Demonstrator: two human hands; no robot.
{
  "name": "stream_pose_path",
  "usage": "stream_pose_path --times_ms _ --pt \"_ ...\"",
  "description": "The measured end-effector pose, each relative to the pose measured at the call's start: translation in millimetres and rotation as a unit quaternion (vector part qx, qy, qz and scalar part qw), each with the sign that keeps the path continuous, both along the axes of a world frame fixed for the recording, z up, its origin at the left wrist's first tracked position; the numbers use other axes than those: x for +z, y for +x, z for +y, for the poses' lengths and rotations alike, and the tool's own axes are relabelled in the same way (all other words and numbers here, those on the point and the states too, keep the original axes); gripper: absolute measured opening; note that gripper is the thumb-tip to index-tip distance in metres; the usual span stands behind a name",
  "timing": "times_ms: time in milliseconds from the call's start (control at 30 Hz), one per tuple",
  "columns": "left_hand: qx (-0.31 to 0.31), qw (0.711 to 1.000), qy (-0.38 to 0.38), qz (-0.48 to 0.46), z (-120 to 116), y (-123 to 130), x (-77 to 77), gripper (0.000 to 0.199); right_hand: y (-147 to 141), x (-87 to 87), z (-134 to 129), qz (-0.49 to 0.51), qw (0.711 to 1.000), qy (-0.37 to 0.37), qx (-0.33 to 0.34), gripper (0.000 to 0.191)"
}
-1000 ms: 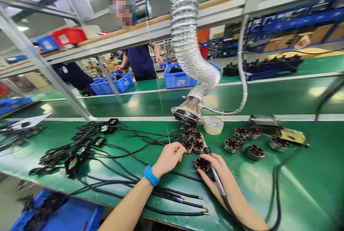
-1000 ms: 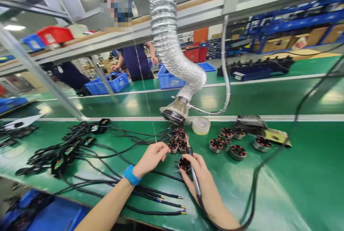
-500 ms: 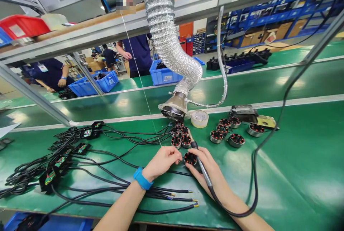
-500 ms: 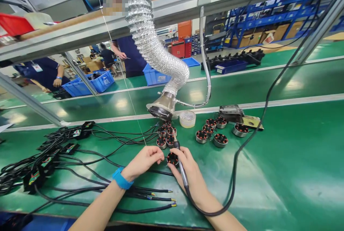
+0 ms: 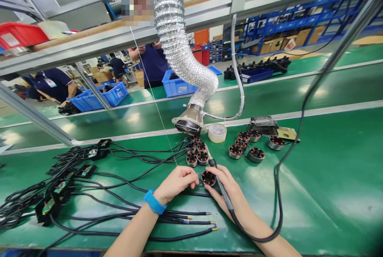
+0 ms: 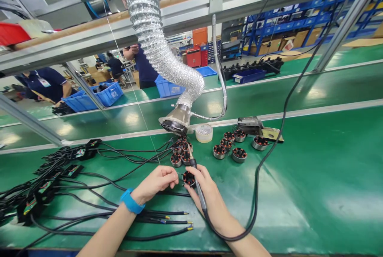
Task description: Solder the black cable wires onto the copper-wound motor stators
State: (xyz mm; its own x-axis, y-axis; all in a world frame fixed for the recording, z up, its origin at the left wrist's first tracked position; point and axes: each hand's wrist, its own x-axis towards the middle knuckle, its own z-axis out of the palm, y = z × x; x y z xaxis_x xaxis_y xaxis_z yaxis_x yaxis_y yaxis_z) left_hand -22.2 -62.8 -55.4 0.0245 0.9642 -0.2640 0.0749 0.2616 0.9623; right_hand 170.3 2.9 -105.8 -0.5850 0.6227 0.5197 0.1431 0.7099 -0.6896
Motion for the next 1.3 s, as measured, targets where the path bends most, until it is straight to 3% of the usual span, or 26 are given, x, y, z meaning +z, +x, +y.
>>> stream_pose_path --times_ms 133,300,533,700,933,1033,1167,1300 --pt "0.03 0.997 0.0 -0.066 5 7 -2.6 0.041 -3 -1.1 -1 -0.01 1.0 0.005 0.003 0.042" --pt "0.025 0.998 -0.003 0.05 1 8 -7.1 0.053 -2 -0.3 0 -0.021 1.0 0.009 -0.01 0.044" --pt "-0.022 0.992 0.033 0.117 -3 17 -5.7 0.03 1 0.6 0 -0.028 0.999 0.023 -0.01 0.047" --pt "-0.027 0.997 0.032 0.059 1 12 -4.3 0.022 -1 1.6 0 -0.023 1.0 0.001 -0.002 0.042" --pt "-0.013 0.993 -0.064 -0.101 6 8 -1.9 0.023 -2 1.4 -1 -0.016 1.0 0.001 0.007 0.039" --pt "0.021 0.999 -0.031 -0.039 7 5 -3.3 0.03 -1 -0.6 -1 -0.015 1.0 0.002 0.003 0.04" --pt "0.107 0.984 0.107 0.096 10 2 -6.6 0.031 0 -1.2 -1 -0.01 1.0 -0.001 0.001 0.043" --pt "0.085 0.97 0.144 0.176 12 1 -8.7 0.032 0 0.3 -1 0.001 1.0 -0.002 -0.004 0.042"
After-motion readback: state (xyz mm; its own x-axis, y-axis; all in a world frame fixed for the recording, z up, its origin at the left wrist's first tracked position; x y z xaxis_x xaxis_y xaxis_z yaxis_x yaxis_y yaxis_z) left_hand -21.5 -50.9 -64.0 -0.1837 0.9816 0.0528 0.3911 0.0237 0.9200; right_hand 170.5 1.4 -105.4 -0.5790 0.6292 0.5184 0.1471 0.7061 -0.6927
